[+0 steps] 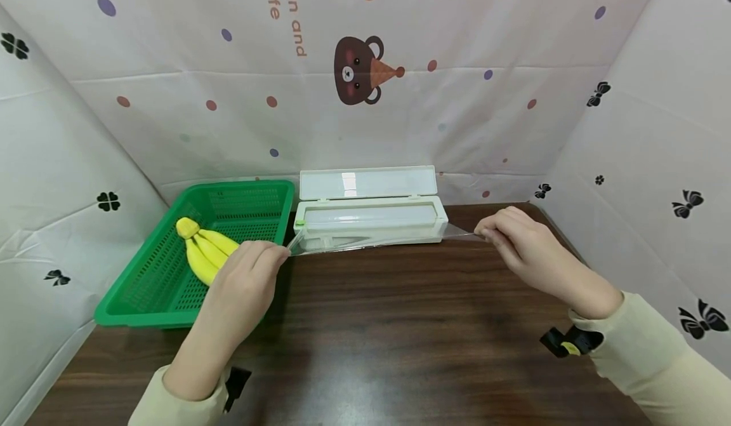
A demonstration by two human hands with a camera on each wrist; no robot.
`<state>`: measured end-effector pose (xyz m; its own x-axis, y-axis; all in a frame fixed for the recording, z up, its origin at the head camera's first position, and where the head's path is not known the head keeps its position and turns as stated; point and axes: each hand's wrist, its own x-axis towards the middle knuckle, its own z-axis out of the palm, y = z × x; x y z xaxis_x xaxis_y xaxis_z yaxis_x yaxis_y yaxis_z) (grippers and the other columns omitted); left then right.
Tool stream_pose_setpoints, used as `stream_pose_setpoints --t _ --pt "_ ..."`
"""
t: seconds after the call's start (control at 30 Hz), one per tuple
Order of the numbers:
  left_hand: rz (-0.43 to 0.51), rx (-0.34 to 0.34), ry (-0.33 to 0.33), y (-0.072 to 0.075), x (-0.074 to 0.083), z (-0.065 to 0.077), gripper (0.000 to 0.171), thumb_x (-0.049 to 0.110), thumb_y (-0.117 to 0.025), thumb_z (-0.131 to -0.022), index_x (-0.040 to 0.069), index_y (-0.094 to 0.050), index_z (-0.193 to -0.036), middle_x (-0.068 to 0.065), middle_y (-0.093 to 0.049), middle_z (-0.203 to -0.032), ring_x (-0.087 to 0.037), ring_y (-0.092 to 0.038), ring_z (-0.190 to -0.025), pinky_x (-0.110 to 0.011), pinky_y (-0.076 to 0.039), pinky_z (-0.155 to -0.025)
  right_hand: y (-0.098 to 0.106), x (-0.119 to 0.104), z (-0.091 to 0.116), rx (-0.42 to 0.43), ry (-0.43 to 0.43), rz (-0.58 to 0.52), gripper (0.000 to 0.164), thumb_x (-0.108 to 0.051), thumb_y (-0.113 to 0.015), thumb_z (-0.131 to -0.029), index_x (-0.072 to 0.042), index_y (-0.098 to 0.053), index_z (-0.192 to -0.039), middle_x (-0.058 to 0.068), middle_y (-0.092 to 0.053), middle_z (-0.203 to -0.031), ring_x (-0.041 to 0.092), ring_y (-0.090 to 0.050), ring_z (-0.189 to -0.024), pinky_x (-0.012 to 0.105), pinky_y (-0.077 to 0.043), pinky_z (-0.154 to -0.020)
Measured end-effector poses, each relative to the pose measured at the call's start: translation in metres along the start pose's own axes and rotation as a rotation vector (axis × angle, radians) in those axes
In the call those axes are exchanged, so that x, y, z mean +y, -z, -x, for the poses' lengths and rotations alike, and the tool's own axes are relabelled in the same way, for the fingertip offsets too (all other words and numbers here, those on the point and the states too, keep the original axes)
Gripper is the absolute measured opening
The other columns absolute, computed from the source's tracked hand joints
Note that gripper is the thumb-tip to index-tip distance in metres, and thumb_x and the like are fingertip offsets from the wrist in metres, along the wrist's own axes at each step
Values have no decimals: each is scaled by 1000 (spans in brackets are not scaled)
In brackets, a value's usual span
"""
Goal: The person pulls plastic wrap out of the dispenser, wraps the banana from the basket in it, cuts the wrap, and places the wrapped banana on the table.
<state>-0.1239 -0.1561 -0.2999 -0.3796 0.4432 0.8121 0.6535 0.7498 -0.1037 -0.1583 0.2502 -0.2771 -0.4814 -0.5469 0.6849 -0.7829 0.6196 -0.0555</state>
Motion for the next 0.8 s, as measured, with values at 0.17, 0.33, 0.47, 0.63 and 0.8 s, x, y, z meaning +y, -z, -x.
stream_pose_setpoints --t 0.17,0.33,0.47,0.63,0.8 --pt "-17 13 -7 2 3 2 35 17 -36 -103 -3 -61 -87 -11 -62 -81 -24 -56 -73 -32 -51 -66 0 -2 4 2 14 -6 15 -16 -51 -98 -9 -62 -92 -5 -57 -84 3 -44 -81 20 -36 -68" --pt "5 53 -22 2 7 5 34 13 -36 -103 -3 -60 -85 -11 -60 -80 -23 -55 -71 -31 -48 -64 0 -5 9 -6 10 -21 27 -26 -43 -101 -10 -62 -92 -7 -56 -84 2 -45 -82 19 -37 -68" --pt "10 64 -27 2 10 8 34 13 -37 -103 -3 -60 -85 -11 -60 -80 -23 -54 -71 -30 -48 -63 0 -7 13 -16 1 -30 33 -31 -39 -102 -10 -62 -92 -7 -56 -83 1 -45 -83 18 -37 -68" --pt "7 67 -29 3 13 11 34 14 -37 -103 -3 -60 -85 -11 -60 -81 -23 -55 -71 -30 -48 -64 0 -10 18 -28 -4 -41 34 -31 -37 -102 -9 -62 -93 -7 -55 -83 1 -44 -82 17 -37 -69" --pt "10 75 -33 3 15 14 34 14 -37 -103 -3 -61 -84 -10 -60 -81 -22 -55 -71 -28 -47 -64 -2 -13 21 -1 21 -43 37 -33 -36 -102 -9 -63 -92 -8 -55 -83 1 -44 -82 17 -37 -70"
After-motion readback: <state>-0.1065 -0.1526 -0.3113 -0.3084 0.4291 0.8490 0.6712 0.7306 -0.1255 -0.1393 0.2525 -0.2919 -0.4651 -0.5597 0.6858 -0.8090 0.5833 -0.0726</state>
